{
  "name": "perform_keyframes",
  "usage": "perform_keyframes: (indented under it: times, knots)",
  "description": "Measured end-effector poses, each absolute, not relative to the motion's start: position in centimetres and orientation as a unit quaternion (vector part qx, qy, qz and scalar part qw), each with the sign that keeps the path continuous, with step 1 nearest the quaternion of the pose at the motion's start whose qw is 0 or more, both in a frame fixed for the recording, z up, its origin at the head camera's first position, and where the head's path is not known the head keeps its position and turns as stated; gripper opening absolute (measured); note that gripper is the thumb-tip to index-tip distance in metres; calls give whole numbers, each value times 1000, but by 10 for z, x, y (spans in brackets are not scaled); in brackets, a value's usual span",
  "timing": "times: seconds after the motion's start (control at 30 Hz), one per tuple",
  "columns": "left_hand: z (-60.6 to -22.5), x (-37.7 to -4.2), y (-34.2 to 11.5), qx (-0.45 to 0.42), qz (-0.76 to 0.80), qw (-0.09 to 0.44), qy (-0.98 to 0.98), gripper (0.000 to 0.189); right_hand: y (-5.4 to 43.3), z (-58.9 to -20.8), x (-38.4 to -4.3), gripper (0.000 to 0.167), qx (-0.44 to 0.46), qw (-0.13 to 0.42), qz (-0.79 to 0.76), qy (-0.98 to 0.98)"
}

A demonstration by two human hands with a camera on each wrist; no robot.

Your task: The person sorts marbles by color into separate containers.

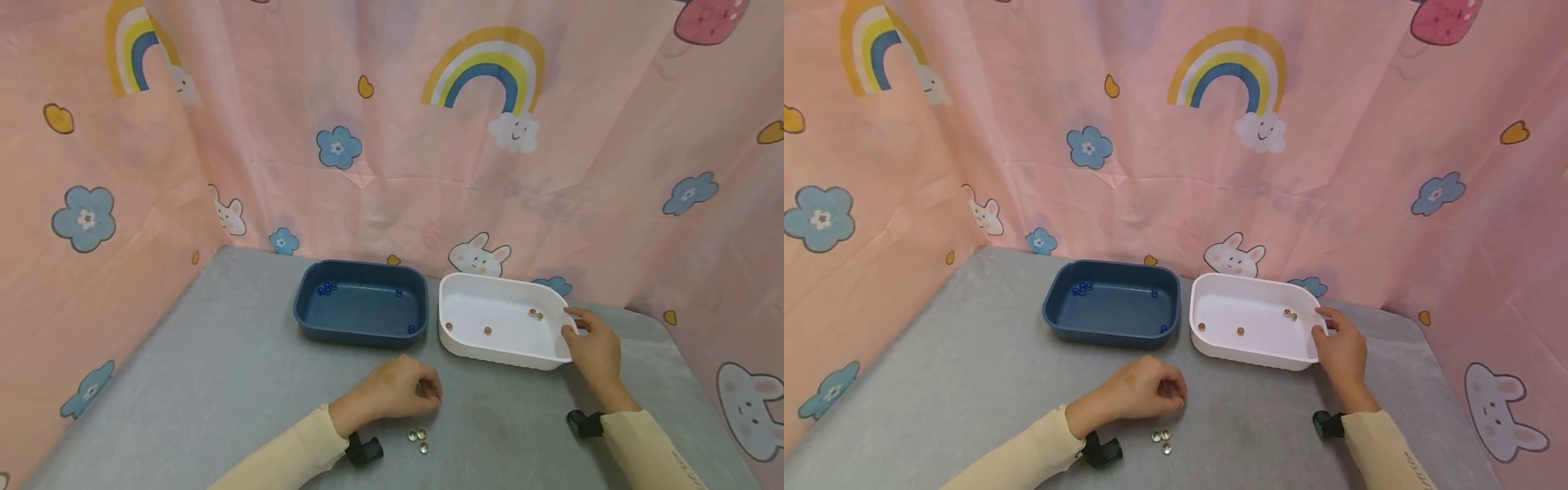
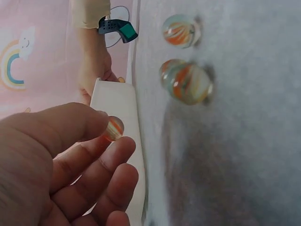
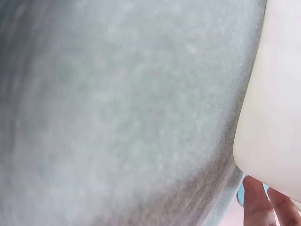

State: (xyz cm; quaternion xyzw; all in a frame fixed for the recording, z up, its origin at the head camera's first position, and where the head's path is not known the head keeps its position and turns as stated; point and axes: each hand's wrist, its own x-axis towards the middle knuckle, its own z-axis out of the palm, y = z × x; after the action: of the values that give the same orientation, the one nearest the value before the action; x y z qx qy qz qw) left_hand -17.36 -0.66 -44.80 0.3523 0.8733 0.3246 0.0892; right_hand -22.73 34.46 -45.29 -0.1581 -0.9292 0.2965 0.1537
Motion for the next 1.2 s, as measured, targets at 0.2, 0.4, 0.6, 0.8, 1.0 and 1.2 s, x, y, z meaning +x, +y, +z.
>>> perform_keyframes:
  times: [0.2, 0.4, 0.6, 0.8, 1.0, 1.2]
  knots:
    - [-443, -179, -6, 350, 351, 82, 865, 8, 345, -453, -227, 41, -165, 141, 299, -929]
    - [-436, -183, -6, 341, 363, 57, 865, 9, 345, -452, -228, 40, -160, 149, 294, -931]
    - [-430, -186, -3, 322, 394, 42, 860, 11, 344, -452, -228, 40, -157, 151, 294, -931]
    - [-425, -191, 2, 318, 417, 28, 851, 14, 345, -452, -226, 41, -165, 145, 300, -928]
    - [-419, -194, 5, 310, 442, 27, 841, 13, 345, -453, -227, 41, -172, 139, 299, -928]
    - [-416, -196, 4, 313, 452, 16, 835, 12, 343, -451, -228, 41, -173, 133, 299, -929]
